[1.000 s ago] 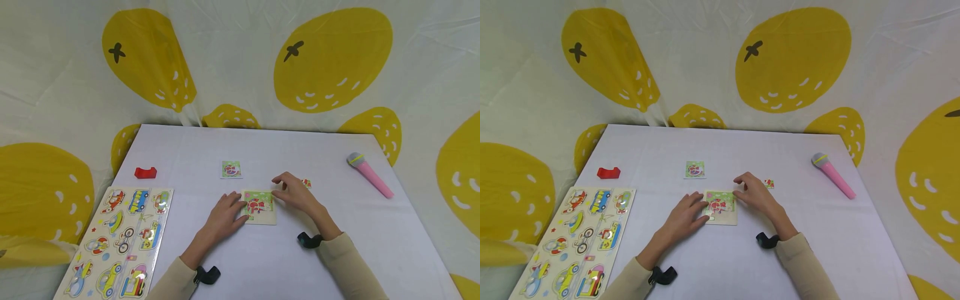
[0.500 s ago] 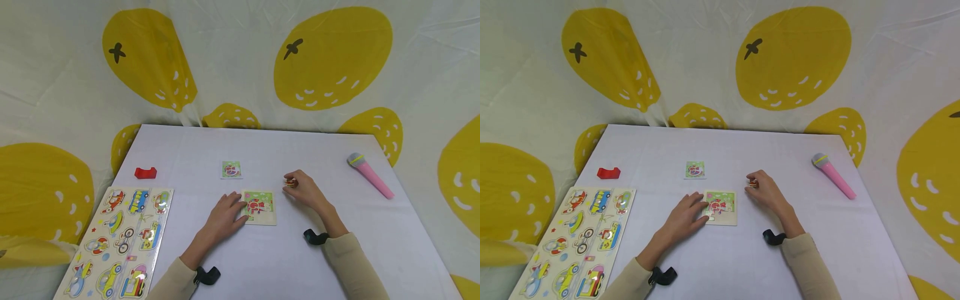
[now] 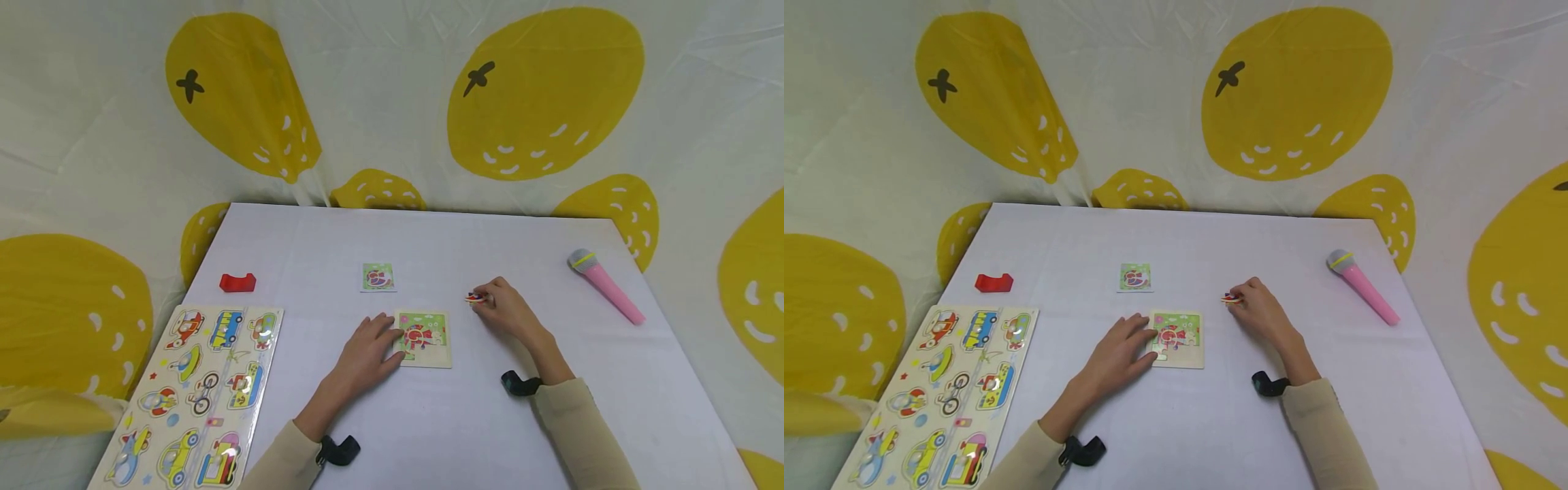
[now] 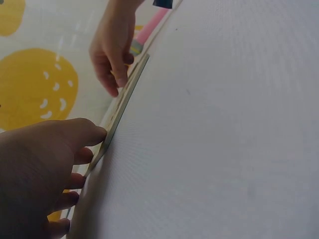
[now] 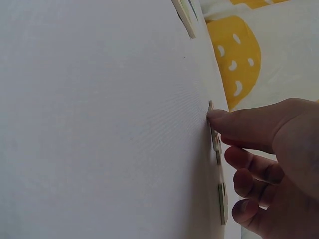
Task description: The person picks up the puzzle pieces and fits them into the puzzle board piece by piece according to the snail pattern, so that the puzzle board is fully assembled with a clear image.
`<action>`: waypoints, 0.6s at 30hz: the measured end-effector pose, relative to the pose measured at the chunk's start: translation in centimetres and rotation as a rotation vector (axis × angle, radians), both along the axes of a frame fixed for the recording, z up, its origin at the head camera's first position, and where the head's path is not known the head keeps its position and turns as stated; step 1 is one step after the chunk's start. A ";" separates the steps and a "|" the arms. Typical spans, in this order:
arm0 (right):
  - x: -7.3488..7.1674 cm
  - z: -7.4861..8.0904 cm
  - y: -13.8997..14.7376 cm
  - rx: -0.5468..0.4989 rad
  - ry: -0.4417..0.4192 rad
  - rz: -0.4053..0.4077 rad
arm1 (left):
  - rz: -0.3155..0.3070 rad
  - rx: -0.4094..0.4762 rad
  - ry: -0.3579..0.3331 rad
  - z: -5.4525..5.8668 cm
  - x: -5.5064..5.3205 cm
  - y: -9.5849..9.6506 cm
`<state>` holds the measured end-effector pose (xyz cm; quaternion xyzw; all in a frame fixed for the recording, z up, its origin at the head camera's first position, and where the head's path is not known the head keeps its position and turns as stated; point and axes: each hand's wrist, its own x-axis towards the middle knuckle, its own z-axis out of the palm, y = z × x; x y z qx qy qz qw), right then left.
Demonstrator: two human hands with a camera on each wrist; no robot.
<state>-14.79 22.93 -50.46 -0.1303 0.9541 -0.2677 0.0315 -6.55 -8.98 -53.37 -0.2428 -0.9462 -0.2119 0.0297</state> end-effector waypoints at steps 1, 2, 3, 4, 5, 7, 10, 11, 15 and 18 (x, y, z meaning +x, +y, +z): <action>0.0 0.0 0.0 0.005 -0.002 0.000 | 0.001 0.001 -0.002 0.0 0.0 0.0; 0.0 -0.1 0.0 0.008 -0.008 -0.001 | 0.002 0.001 -0.004 0.0 0.0 0.0; 0.0 -0.1 0.0 0.011 -0.012 0.000 | 0.003 0.001 -0.006 0.0 0.0 0.0; -0.1 -0.1 0.1 0.012 -0.017 -0.003 | 0.004 0.001 -0.007 0.0 0.0 0.0; -0.1 -0.1 0.1 0.012 -0.022 -0.005 | 0.006 0.000 -0.008 0.0 0.0 0.0; -0.2 -0.1 0.1 0.012 -0.034 -0.009 | 0.007 -0.001 -0.008 0.0 0.0 0.0; -0.3 -0.2 0.0 0.013 -0.041 -0.019 | 0.007 -0.003 -0.004 -0.1 0.0 0.0; -0.3 -0.2 0.0 0.014 -0.043 -0.020 | 0.008 -0.004 -0.004 -0.1 0.0 0.0; -0.5 -0.3 0.0 0.020 -0.062 -0.034 | 0.009 -0.005 -0.005 -0.1 0.0 0.0; -0.6 -0.3 0.0 0.017 -0.086 -0.047 | 0.009 -0.002 -0.009 0.0 0.0 0.0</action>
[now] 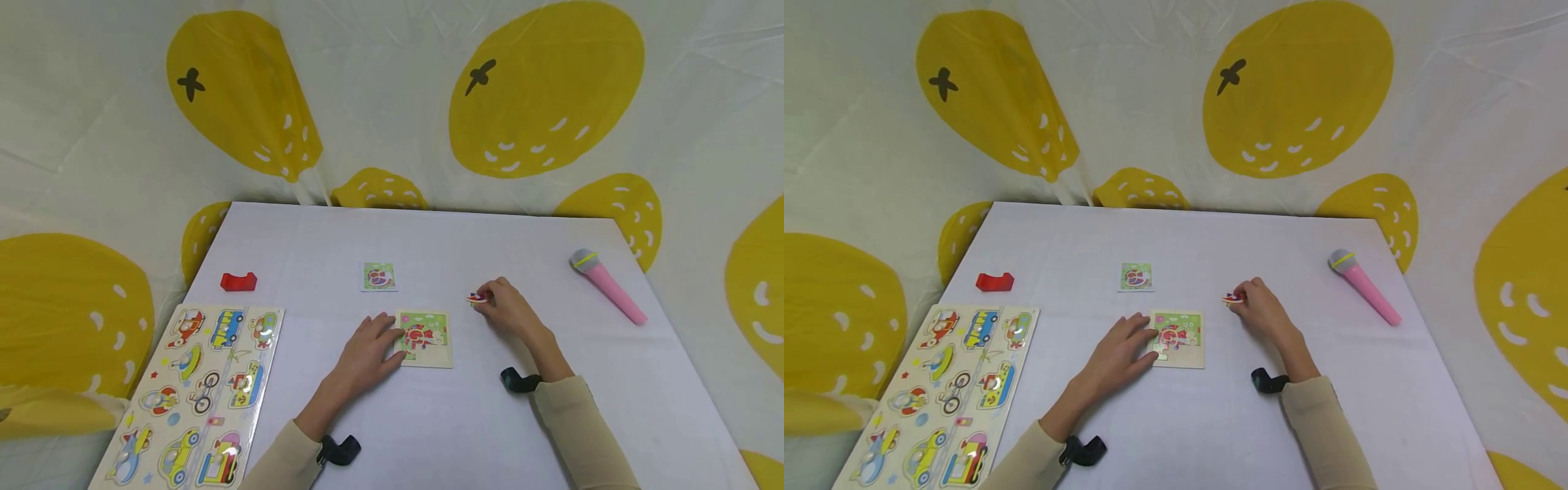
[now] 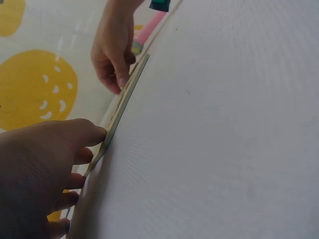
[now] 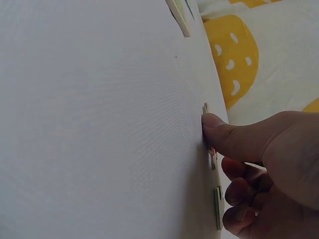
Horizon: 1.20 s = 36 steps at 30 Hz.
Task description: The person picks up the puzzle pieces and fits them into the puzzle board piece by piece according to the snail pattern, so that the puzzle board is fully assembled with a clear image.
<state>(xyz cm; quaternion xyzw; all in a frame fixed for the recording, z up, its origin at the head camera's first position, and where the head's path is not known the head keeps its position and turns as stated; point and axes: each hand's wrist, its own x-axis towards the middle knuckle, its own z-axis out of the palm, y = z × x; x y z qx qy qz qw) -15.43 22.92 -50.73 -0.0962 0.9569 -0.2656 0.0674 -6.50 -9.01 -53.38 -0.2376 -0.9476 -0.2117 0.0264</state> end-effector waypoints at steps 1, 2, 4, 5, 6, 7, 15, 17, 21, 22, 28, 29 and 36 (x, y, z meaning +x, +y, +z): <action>0.0 0.0 0.0 -0.002 -0.007 -0.004 | 0.000 0.001 -0.002 0.0 0.0 0.0; -0.1 0.1 0.1 -0.004 -0.013 -0.005 | 0.000 0.001 -0.002 0.1 0.0 0.0; -0.2 0.0 0.2 -0.006 -0.024 -0.006 | -0.001 0.005 -0.004 0.1 0.0 0.0; -0.2 0.0 0.2 -0.007 -0.029 -0.006 | -0.002 0.006 -0.005 0.1 0.0 0.0; -0.2 0.0 0.2 -0.008 -0.033 -0.004 | -0.002 0.005 -0.005 0.1 0.0 0.0; -0.2 0.0 0.2 -0.009 -0.034 -0.002 | -0.002 0.005 -0.005 0.2 0.0 0.0; -0.2 0.1 0.1 -0.028 -0.029 -0.006 | 0.002 0.001 0.000 0.1 0.0 0.1; -0.2 0.2 0.1 -0.023 -0.032 -0.009 | 0.001 0.002 -0.001 0.1 0.0 0.1; -0.1 0.3 0.2 -0.017 -0.014 -0.009 | 0.001 -0.002 0.001 0.1 0.0 0.1; -0.1 0.3 0.2 -0.018 -0.002 -0.007 | 0.001 -0.003 0.000 0.1 0.0 0.1; -0.1 0.4 0.3 -0.033 0.053 0.022 | 0.000 -0.012 -0.002 0.2 -0.1 0.1; -0.1 0.4 0.2 -0.038 0.056 0.024 | 0.000 -0.014 -0.001 0.2 -0.1 0.1; 0.5 1.2 0.1 -0.080 0.025 -0.007 | 0.003 -0.010 -0.011 0.2 0.0 0.1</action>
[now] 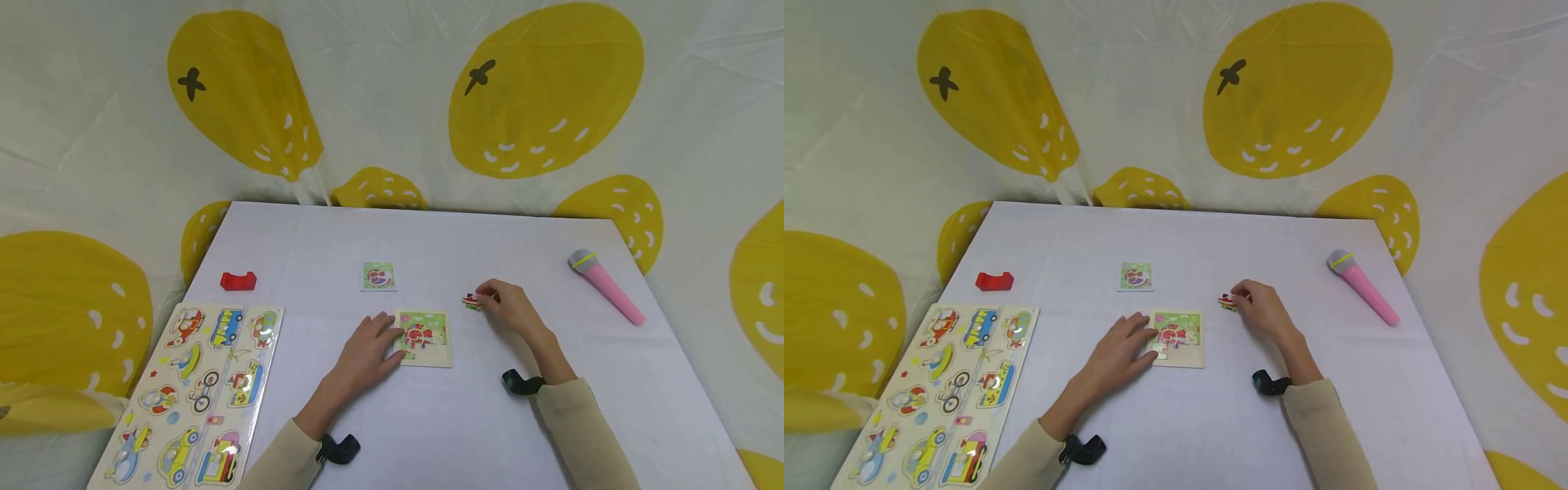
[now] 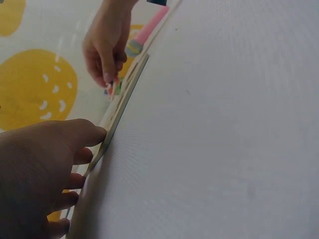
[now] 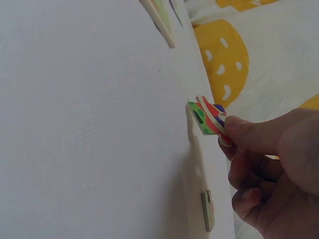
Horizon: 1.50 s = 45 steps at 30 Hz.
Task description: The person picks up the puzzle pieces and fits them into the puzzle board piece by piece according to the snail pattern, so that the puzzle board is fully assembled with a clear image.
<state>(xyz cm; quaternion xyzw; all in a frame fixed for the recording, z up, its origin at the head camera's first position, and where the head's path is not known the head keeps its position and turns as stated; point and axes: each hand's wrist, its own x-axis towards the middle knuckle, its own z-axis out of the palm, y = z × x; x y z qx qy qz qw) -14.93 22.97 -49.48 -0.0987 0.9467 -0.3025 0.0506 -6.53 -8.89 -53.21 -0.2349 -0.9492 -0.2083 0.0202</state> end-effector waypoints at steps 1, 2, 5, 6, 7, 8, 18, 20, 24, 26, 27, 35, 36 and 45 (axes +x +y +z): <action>0.1 0.1 -0.1 -0.007 -0.003 -0.002 | 0.001 0.001 -0.004 0.0 0.0 0.0; 0.2 0.3 -0.1 -0.014 -0.008 -0.008 | 0.002 0.002 -0.007 0.0 0.0 0.0; 0.6 0.6 -0.4 -0.032 -0.011 -0.006 | 0.003 0.001 -0.010 0.0 0.0 0.0; 0.7 0.6 -0.6 -0.040 -0.012 -0.004 | 0.002 0.001 -0.008 0.1 0.0 0.0; 0.9 0.7 -0.7 -0.048 -0.010 0.004 | 0.000 0.002 -0.006 0.1 0.0 0.0; 1.1 0.8 -0.9 -0.056 -0.011 0.009 | 0.000 0.001 -0.006 0.1 0.0 0.0; 2.7 1.8 -3.0 -0.119 -0.058 0.099 | -0.006 0.002 0.023 -0.2 0.0 -0.1; 3.0 1.9 -3.4 -0.128 -0.054 0.124 | -0.008 0.004 0.028 -0.2 0.0 -0.1; 3.5 1.8 -4.1 -0.140 -0.052 0.163 | -0.010 0.010 0.031 -0.3 -0.1 -0.2; 3.8 1.7 -4.4 -0.140 -0.051 0.186 | -0.012 0.016 0.036 -0.3 -0.1 -0.2; 3.9 1.6 -4.6 -0.140 -0.053 0.193 | -0.014 0.020 0.038 -0.3 -0.1 -0.2; 5.0 0.8 -6.1 -0.170 -0.060 0.298 | -0.025 0.021 0.048 -0.4 -0.2 -0.2; 5.1 0.7 -6.3 -0.175 -0.062 0.310 | -0.027 0.019 0.055 -0.5 -0.2 -0.2; 5.8 -0.1 -7.2 -0.163 -0.071 0.345 | -0.027 0.031 0.062 -0.4 -0.2 -0.3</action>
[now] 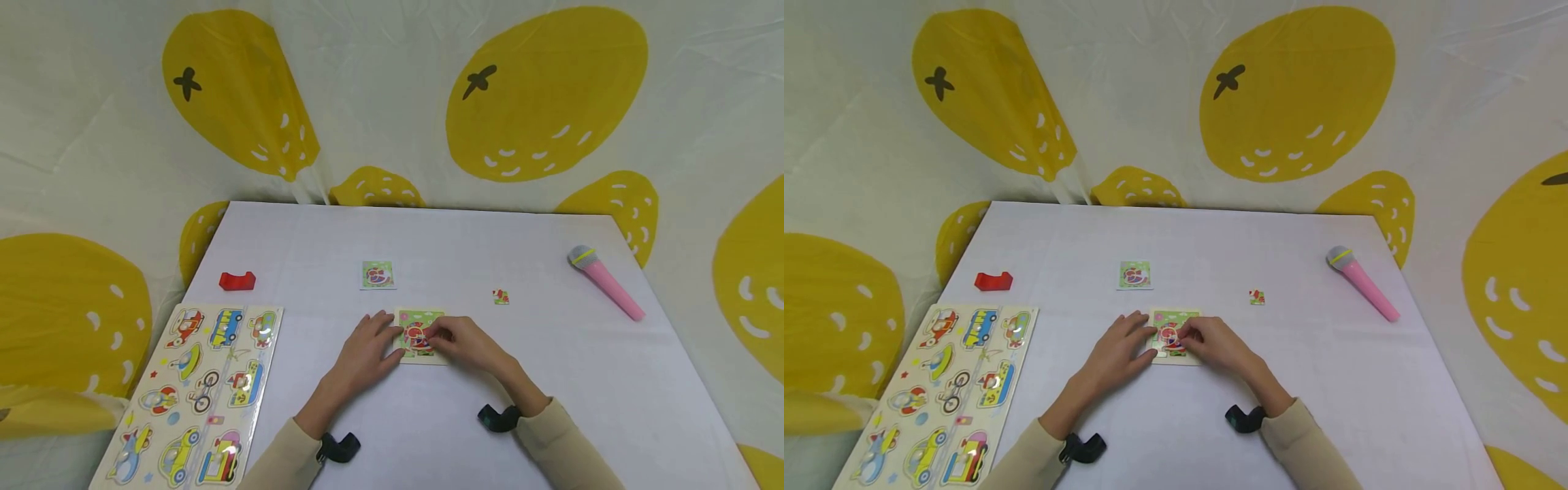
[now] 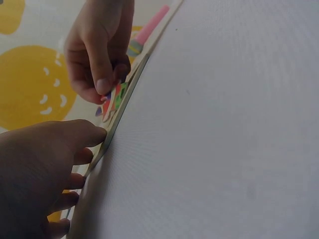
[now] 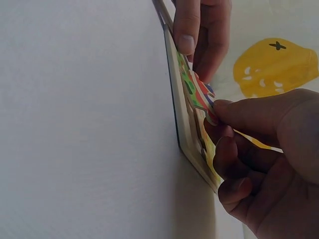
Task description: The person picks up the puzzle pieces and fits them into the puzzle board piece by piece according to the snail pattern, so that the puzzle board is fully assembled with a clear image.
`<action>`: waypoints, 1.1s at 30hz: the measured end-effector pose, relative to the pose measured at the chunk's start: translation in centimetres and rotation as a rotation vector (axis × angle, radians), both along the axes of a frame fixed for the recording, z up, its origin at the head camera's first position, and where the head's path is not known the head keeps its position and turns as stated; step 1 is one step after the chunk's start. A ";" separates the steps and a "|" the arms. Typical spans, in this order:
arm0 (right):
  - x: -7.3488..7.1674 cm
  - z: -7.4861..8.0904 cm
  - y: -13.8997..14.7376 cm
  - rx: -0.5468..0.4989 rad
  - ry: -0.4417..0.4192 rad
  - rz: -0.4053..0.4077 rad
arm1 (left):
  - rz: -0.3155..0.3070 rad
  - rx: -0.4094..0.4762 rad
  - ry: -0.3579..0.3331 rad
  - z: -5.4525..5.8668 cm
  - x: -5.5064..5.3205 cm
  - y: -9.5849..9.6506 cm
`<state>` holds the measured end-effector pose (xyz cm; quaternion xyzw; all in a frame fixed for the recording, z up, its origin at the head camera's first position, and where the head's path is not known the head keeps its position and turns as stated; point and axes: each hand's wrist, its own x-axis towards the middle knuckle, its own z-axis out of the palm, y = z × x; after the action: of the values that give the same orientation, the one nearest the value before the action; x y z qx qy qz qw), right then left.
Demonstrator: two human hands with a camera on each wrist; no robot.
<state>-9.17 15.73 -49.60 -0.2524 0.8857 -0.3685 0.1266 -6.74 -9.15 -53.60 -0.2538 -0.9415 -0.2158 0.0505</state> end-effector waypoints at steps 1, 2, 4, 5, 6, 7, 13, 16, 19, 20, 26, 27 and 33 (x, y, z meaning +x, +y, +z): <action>0.0 0.0 -0.1 0.002 0.001 0.002 | 0.000 0.000 -0.001 0.0 0.0 0.0; 0.1 0.0 -0.1 0.004 0.002 0.004 | -0.001 -0.003 -0.002 0.0 0.0 0.0; 0.1 -0.1 -0.2 0.009 0.005 0.009 | -0.001 -0.005 -0.003 0.1 0.0 0.0; 0.2 -0.1 -0.3 0.011 0.006 0.009 | -0.002 -0.007 -0.003 0.1 0.0 0.0; 0.2 -0.1 -0.3 0.013 0.007 0.010 | -0.003 -0.006 -0.002 0.1 0.0 0.0; 0.2 -0.2 -0.3 0.015 0.010 0.010 | -0.004 -0.003 0.001 0.1 0.0 0.0; 0.1 -0.6 -0.6 0.038 0.039 0.009 | -0.075 0.020 0.057 -0.2 0.0 -0.1; 0.0 -0.7 -0.6 0.040 0.045 0.006 | -0.153 0.007 0.069 -0.3 0.0 -0.1; 0.0 -0.8 -0.7 0.043 0.044 0.003 | -0.212 -0.014 0.072 -0.3 0.0 -0.1; 0.0 -0.8 -0.7 0.044 0.043 0.003 | -0.221 -0.019 0.074 -0.2 0.0 -0.1; 0.0 -0.8 -0.8 0.042 0.046 0.004 | -0.229 -0.025 0.069 -0.2 0.0 0.0; 0.0 -0.7 -0.8 0.041 0.047 0.004 | -0.227 -0.024 0.065 -0.1 0.0 0.0; 0.0 -0.9 -0.8 0.035 0.054 -0.002 | -0.219 -0.042 0.060 -0.3 0.1 0.0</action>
<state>-9.15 14.94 -50.49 -0.2592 0.8954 -0.3461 0.1065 -6.67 -9.20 -53.86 -0.3625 -0.9105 -0.1925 0.0495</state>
